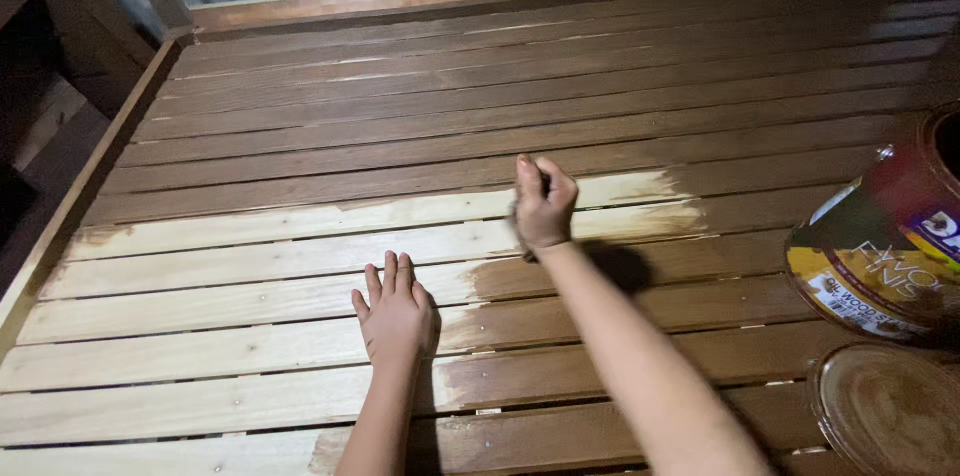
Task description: The person applies brown wood stain to a slatted wooden furniture panel using a wide brush, dipping the brush into a can of stain and brushing it across the bare slats, working across the panel section by section.
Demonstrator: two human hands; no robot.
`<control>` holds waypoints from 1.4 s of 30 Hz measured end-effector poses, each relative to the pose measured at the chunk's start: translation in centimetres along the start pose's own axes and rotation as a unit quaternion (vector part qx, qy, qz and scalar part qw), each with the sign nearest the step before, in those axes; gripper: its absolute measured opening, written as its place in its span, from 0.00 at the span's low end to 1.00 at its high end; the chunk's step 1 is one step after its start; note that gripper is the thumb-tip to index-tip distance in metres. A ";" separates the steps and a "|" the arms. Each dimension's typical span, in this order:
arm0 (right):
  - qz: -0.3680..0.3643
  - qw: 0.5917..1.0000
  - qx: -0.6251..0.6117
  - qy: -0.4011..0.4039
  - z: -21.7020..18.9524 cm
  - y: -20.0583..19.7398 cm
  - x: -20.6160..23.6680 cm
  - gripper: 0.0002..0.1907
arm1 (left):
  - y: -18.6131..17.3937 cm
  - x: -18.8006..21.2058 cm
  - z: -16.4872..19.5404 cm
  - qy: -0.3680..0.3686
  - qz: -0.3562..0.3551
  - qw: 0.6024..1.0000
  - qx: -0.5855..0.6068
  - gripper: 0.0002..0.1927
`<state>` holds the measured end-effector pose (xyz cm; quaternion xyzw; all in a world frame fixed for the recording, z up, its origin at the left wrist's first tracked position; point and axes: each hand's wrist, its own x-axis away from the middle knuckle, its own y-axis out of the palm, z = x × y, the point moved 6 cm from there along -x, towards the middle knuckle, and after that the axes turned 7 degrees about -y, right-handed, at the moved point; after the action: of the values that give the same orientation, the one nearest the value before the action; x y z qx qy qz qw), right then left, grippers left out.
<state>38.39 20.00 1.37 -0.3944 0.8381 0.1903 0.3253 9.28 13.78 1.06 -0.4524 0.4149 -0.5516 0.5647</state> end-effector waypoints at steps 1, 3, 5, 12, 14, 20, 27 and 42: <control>0.005 1.000 -0.017 -0.010 0.1 -1.4 -0.7 0.13 | 0.0 -0.1 -0.1 -0.001 -0.004 1.000 0.001 0.32; 0.023 0.988 0.155 -0.007 1.1 -8.8 -3.6 0.14 | 0.1 -0.1 -0.2 -0.004 -0.009 1.000 0.001 0.31; 0.087 0.977 0.172 -0.087 0.9 -18.3 -6.1 0.10 | 0.2 -0.1 -0.2 -0.009 -0.009 1.000 0.001 0.32; 0.022 0.957 0.231 -0.173 0.8 -27.4 -9.1 0.16 | 0.1 0.1 0.2 -0.011 0.012 1.000 -0.004 0.31; 0.022 1.000 0.009 -0.020 2.2 -19.9 -5.9 0.15 | 0.0 0.0 0.2 -0.008 0.013 1.000 -0.004 0.31; 0.000 0.999 0.004 -0.053 -2.9 -2.0 2.9 0.14 | 0.0 0.2 -0.2 0.000 0.028 1.000 0.008 0.31; 0.095 0.994 -0.046 -0.037 0.2 -19.5 -3.8 0.10 | 0.3 -0.1 -0.2 0.008 0.028 0.999 0.028 0.31; -0.145 0.963 0.226 -0.017 -4.6 -25.7 -10.5 0.06 | 0.1 0.0 0.0 0.002 0.022 1.000 0.010 0.31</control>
<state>61.73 7.16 10.34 -0.4246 0.7877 -0.0466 0.4439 9.27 13.79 0.93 -0.4367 0.4203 -0.5443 0.5800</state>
